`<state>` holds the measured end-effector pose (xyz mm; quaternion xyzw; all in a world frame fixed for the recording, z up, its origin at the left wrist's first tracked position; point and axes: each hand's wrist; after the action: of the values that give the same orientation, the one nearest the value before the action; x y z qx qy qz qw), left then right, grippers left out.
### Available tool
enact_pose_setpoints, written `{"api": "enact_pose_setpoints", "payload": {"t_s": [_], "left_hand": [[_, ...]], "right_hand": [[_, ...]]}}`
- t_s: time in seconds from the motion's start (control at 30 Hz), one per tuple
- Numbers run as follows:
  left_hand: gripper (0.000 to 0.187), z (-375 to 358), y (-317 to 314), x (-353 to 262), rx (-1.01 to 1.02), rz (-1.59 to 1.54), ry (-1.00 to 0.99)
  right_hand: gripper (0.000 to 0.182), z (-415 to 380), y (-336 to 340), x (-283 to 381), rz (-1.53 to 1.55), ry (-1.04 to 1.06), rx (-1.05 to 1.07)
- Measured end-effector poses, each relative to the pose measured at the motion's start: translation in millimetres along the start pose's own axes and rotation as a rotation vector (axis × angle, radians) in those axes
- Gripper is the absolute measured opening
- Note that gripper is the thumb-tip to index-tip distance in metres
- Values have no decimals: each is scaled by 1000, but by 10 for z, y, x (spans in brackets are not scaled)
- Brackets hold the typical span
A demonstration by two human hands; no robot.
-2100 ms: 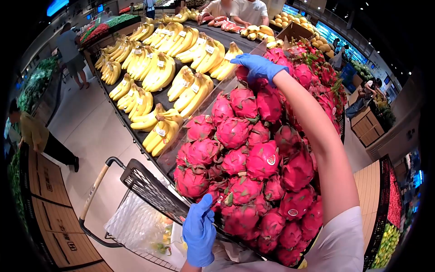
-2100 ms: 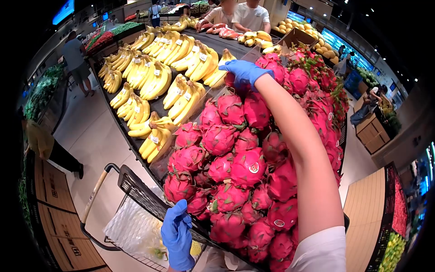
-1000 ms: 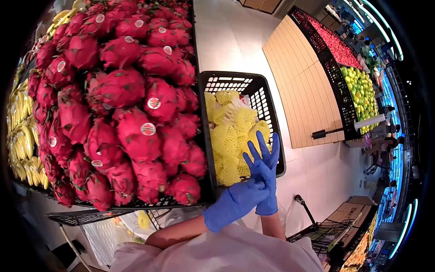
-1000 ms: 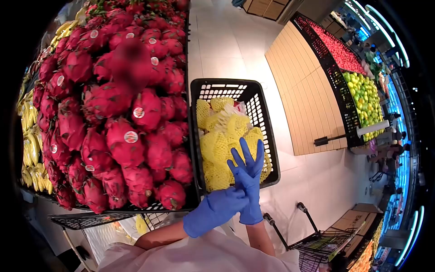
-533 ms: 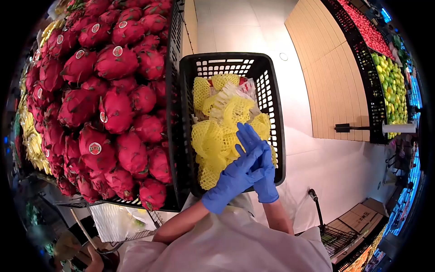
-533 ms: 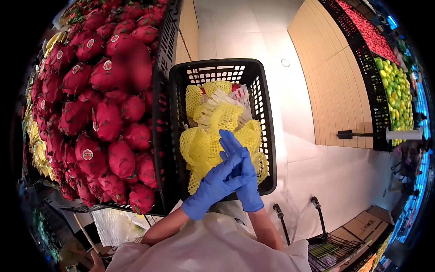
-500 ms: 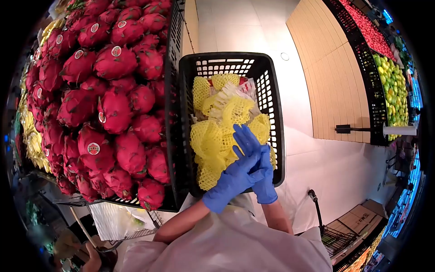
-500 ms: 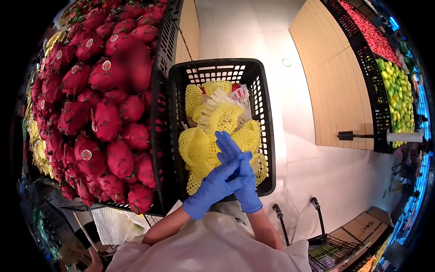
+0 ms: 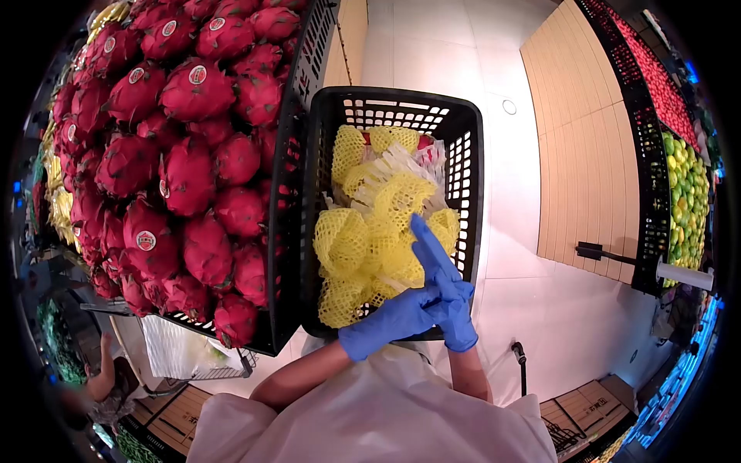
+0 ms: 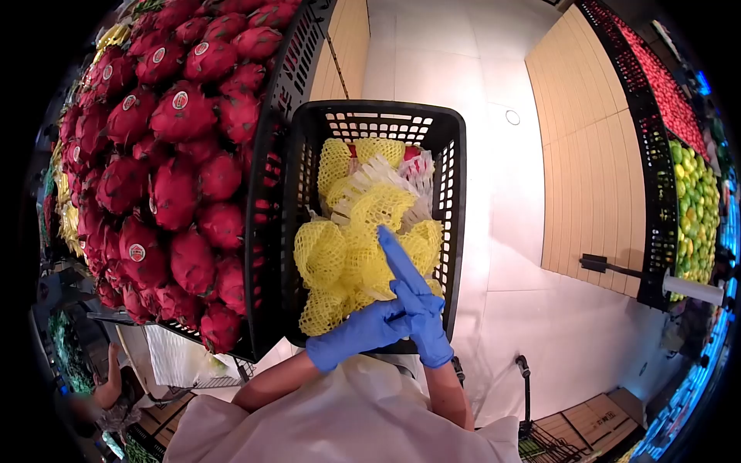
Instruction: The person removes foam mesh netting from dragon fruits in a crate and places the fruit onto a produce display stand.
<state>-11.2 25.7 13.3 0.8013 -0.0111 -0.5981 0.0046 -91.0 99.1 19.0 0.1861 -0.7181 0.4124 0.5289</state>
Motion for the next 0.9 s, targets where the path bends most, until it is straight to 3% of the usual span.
{"api": "enact_pose_setpoints", "payload": {"t_s": [0.03, 0.07, 0.13, 0.2, 0.23, 0.3, 0.33, 0.37, 0.47, 0.53, 0.57, 0.63, 0.7, 0.77, 0.83, 0.9], "left_hand": [[27, 38, 22, -73, 6, -149, 115], [31, 63, 85, -153, 9, -146, 337], [34, 180, 188, -150, -79, -196, 257], [37, 265, 304, -165, -168, -249, 187], [43, 300, 375, -197, -332, -64, 96], [57, 340, 548, -230, -659, 319, -87], [69, 328, 657, -120, -657, 465, -58], [69, 301, 698, -70, -666, 470, -52], [80, 244, 793, 12, -691, 764, 93], [80, 337, 855, 158, -753, 761, 71], [80, 413, 905, 239, -812, 761, 39], [80, 593, 1031, 336, -844, 731, 64], [80, 774, 1194, 480, -869, 698, 86], [77, 989, 1344, 674, -864, 814, 179], [76, 1173, 1471, 865, -805, 747, 248], [78, 1334, 1536, 1180, -762, 871, 236]], "right_hand": [[53, 39, -38, 39, 194, -125, -35], [53, 117, -18, 25, 191, -123, -37], [66, 392, 89, -27, 2, -7, 0], [54, 697, 148, 68, -257, 115, 111], [48, 837, 124, 190, -348, 154, 158], [43, 1162, 184, 287, -96, -127, -88], [42, 1361, 293, 206, -186, -84, -161], [41, 1562, 428, 45, -275, -41, -233], [39, 2089, 682, -465, -523, -146, -193], [32, 2289, 782, -752, -1712, 388, -39], [32, 2316, 825, -870, -1712, 392, -29], [32, 2340, 870, -1091, -1438, -339, 337], [32, 1925, 952, -1486, -1013, -404, 410], [33, 1647, 954, -1710, -1064, -456, 515], [36, 1426, 722, -1319, -671, -725, 451], [37, 1363, 776, -1280, -680, -647, 440]]}}
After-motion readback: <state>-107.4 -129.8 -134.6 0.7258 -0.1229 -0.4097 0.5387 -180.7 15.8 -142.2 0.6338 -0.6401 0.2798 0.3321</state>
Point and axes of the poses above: each hand's wrist, its own z-axis towards the middle knuckle, its own y-axis out of the back of the hand, x = y × z, and after that the axes turned 6 degrees about z, right-handed
